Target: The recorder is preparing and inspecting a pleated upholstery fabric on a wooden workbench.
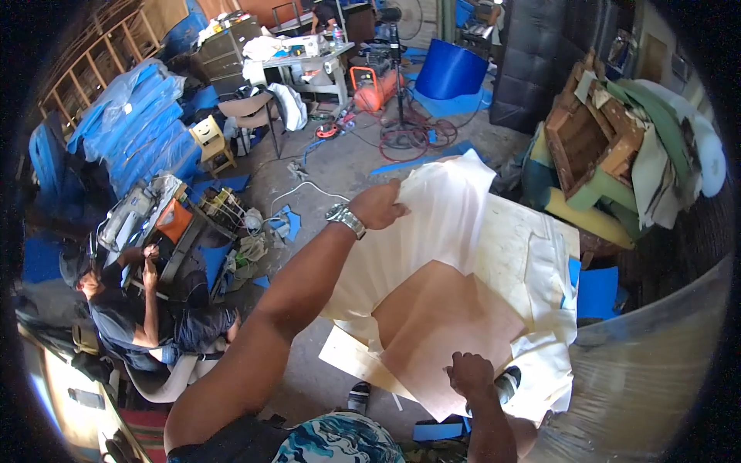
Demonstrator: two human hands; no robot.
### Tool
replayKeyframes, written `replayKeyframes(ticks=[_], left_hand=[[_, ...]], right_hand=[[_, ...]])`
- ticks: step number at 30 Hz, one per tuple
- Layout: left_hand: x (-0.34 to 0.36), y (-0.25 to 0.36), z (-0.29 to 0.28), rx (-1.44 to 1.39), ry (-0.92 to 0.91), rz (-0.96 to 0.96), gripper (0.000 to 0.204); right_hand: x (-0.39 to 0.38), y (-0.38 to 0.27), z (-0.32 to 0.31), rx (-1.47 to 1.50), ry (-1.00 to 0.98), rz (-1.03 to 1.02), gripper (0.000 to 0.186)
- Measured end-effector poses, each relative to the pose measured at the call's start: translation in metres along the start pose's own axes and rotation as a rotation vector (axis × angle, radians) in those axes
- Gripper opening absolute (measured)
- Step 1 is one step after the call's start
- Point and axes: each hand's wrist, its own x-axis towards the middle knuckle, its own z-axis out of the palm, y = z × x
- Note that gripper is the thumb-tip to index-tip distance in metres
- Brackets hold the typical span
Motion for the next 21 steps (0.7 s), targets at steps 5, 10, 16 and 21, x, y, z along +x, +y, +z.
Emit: replayKeyframes(ticks=[5,10,16,21], left_hand=[[-0.001,0.002,-0.002,0.042,-0.014,0.012,0.053],[0.0,0.005,-0.004,0.028,-0.017,-0.006,0.052],[0.0,0.003,-0.003,0.019,-0.017,-0.017,0.051],[-0.001,0.001,-0.002,0.009,-0.026,-0.022,0.05]], right_hand=[[-0.002,0.002,0.0,0.016,0.001,-0.003,0.037],[0.0,0.003,0.002,-0.027,0.018,-0.01,0.036],[0.002,0.004,0.006,-0.064,0.018,-0.014,0.036],[0.006,0.008,0.014,-0.034,0.081,-0.051,0.036]])
